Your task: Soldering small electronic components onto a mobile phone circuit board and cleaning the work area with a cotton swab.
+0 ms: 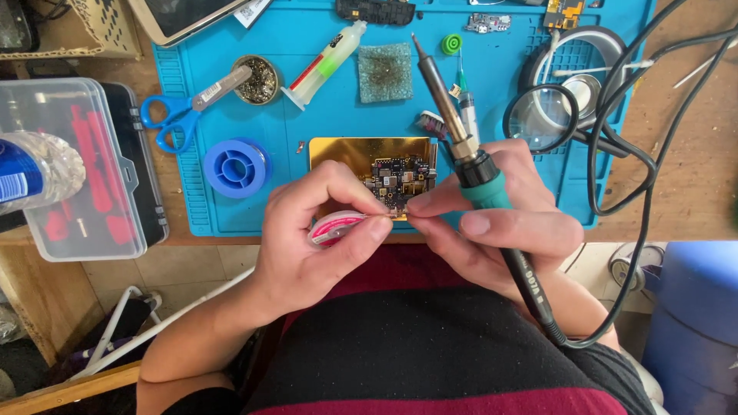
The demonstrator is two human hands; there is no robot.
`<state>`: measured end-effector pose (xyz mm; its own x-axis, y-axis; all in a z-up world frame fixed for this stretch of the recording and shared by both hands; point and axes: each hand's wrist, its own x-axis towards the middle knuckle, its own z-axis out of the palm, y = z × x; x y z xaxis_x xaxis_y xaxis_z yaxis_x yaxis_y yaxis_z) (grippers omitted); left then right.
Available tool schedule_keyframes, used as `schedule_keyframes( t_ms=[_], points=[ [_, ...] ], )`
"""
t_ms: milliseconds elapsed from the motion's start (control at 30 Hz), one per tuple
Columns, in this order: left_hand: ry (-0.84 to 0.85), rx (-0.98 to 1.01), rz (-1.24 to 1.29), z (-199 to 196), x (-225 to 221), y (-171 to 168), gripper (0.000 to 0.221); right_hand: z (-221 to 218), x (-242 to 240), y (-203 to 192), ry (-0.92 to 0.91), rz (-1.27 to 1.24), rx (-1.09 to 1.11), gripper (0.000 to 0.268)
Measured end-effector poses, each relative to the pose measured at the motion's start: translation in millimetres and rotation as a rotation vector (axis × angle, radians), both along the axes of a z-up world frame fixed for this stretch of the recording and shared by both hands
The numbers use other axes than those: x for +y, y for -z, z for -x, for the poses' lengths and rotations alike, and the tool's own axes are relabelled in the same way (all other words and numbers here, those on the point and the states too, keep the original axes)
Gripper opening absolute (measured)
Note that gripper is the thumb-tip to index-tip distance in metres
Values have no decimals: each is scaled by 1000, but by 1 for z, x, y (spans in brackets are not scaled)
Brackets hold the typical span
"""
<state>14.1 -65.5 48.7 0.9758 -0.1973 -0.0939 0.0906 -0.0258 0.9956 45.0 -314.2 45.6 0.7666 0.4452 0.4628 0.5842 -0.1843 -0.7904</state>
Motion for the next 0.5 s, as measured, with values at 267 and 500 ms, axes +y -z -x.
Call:
schedule_keyframes(
  t_ms=[267, 500],
  points=[
    [-51, -420, -156, -14, 8, 7, 9, -1, -1, 2, 26, -55, 52, 60],
    [-159, -954, -767, -18, 15, 30, 20, 11, -38, 67, 119, -329, -26, 30]
  ],
)
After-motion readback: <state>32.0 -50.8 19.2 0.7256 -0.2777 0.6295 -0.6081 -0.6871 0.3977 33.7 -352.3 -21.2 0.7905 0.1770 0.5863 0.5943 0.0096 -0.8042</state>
